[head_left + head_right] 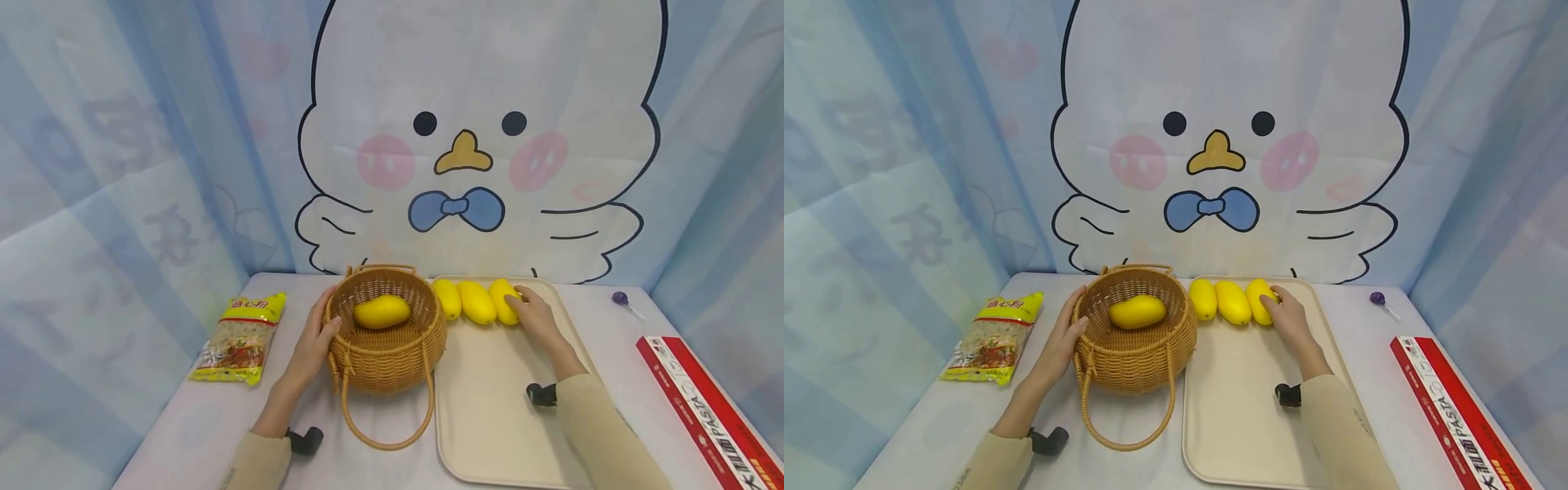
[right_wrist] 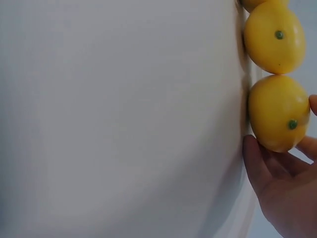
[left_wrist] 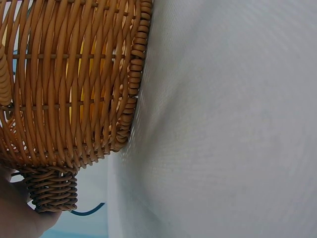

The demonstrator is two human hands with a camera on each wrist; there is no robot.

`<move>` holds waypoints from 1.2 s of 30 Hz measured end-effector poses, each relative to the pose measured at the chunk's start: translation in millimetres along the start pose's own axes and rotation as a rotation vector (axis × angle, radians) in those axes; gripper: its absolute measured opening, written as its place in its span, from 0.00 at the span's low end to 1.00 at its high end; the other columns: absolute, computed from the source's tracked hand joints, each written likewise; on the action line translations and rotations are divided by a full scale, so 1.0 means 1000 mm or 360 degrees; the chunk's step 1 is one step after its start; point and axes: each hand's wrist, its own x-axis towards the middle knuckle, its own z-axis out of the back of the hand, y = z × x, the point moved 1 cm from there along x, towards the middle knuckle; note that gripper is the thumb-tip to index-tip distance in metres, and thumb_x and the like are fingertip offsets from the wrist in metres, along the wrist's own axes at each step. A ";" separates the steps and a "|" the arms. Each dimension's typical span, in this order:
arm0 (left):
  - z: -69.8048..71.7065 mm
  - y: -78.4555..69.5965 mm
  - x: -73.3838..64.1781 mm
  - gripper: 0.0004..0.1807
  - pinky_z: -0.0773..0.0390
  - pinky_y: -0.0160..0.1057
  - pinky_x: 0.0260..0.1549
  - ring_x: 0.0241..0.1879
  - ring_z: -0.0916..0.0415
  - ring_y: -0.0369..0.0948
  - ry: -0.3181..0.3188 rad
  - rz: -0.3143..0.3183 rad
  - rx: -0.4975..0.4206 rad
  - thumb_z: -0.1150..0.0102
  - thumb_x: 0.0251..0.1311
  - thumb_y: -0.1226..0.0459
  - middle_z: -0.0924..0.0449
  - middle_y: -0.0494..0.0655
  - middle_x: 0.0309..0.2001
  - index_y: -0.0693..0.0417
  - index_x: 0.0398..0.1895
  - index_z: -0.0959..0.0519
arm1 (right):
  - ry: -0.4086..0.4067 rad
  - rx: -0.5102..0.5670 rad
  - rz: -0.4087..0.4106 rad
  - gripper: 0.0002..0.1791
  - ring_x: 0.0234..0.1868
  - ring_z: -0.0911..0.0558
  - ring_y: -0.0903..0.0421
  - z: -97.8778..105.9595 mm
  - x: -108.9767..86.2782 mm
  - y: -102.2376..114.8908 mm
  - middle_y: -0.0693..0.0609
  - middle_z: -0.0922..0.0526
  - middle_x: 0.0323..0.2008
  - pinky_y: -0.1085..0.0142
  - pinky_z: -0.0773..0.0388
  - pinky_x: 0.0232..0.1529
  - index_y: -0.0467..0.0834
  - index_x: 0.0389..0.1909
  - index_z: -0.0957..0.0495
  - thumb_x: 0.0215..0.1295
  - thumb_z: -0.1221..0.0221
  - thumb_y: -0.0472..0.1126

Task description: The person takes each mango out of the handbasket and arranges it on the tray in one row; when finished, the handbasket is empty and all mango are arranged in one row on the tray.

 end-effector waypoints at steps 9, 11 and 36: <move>0.003 -0.020 -0.005 0.34 0.54 0.62 0.76 0.80 0.60 0.53 0.0042 0.0038 -0.0017 0.59 0.76 0.55 0.58 0.49 0.81 0.43 0.81 0.55 | -0.0354 -0.0024 0.0170 0.34 0.70 0.36 0.33 0.006 -0.003 0.010 0.31 0.36 0.70 0.38 0.36 0.69 0.36 0.74 0.41 0.76 0.54 0.52; 0.004 -0.031 -0.008 0.34 0.53 0.62 0.76 0.80 0.59 0.54 0.0060 0.0043 -0.0017 0.59 0.76 0.55 0.58 0.50 0.81 0.45 0.81 0.55 | -0.0423 -0.0001 0.0235 0.32 0.69 0.35 0.34 0.008 -0.004 0.015 0.32 0.34 0.69 0.39 0.36 0.69 0.37 0.73 0.39 0.75 0.52 0.51; 0.000 0.003 0.001 0.32 0.51 0.61 0.76 0.80 0.56 0.50 -0.0021 -0.0046 0.0014 0.59 0.76 0.54 0.54 0.42 0.80 0.30 0.79 0.53 | 0.0076 0.0037 0.0970 0.32 0.66 0.28 0.49 -0.027 -0.034 0.156 0.48 0.26 0.67 0.46 0.32 0.69 0.54 0.71 0.32 0.67 0.38 0.49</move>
